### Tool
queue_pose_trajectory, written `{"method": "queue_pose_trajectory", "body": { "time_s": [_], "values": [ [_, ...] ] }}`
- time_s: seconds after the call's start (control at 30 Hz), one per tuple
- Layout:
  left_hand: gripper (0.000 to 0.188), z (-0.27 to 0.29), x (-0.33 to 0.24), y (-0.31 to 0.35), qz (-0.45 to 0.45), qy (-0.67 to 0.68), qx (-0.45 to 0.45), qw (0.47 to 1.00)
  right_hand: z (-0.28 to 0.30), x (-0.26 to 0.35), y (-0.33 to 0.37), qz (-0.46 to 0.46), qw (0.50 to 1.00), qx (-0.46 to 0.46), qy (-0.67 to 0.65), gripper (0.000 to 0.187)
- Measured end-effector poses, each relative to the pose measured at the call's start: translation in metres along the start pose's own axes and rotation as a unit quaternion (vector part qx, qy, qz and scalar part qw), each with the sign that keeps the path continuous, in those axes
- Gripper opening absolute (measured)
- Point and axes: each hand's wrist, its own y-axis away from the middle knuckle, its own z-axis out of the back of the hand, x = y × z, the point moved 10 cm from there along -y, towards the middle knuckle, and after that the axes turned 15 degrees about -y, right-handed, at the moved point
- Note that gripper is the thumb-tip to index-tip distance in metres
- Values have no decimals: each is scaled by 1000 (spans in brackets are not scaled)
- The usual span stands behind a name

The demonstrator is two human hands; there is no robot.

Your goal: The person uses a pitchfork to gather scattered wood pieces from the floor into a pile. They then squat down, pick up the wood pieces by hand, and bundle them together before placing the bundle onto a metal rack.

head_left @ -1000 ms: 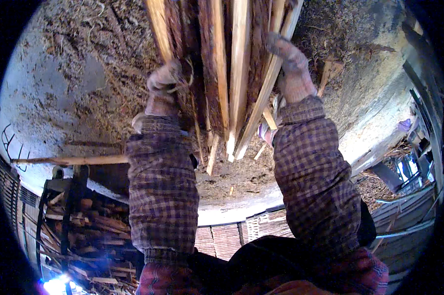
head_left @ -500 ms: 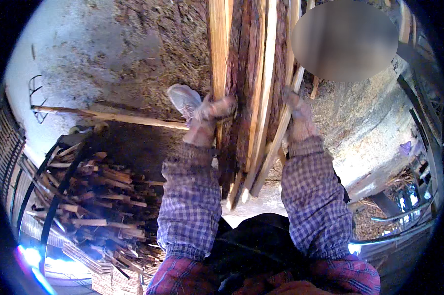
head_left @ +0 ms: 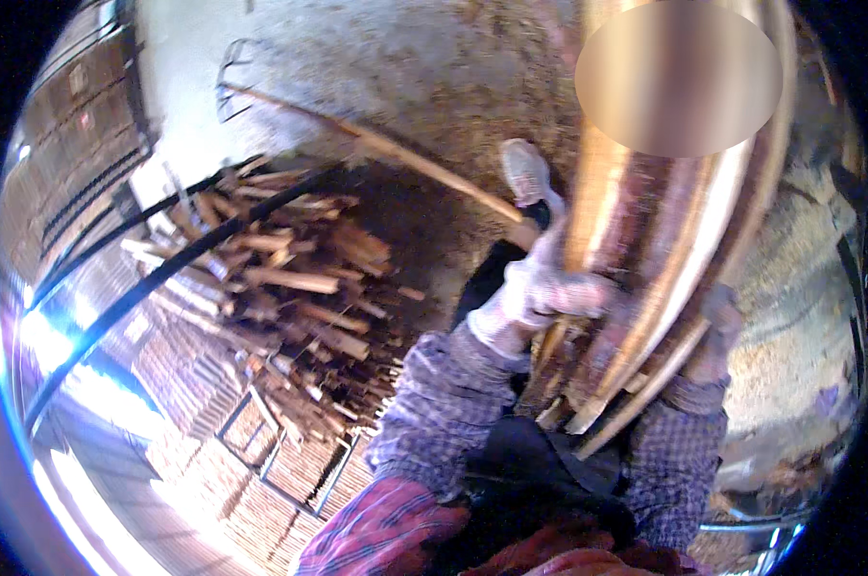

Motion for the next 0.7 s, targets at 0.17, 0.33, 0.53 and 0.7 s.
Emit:
{"method": "queue_pose_trajectory", "body": {
  "time_s": [0.17, 0.33, 0.53, 0.7],
  "values": [
    [104, -26, -84, 73, -33, -218, 43, 974, -28, 52, 40, 48, 998, 28, 29, 58],
    [111, -76, -148, 150, -163, -27, 167, 972, -61, 78, 80, 74, 993, 72, 58, 59],
    [105, -78, -151, 233, -220, -117, 71, 966, -95, 69, 111, 39, 983, 157, 84, 59],
    [107, -79, -121, 296, -258, -206, -49, 943, -102, 75, 134, 14, 965, 219, 140, 60]
  ]
}}
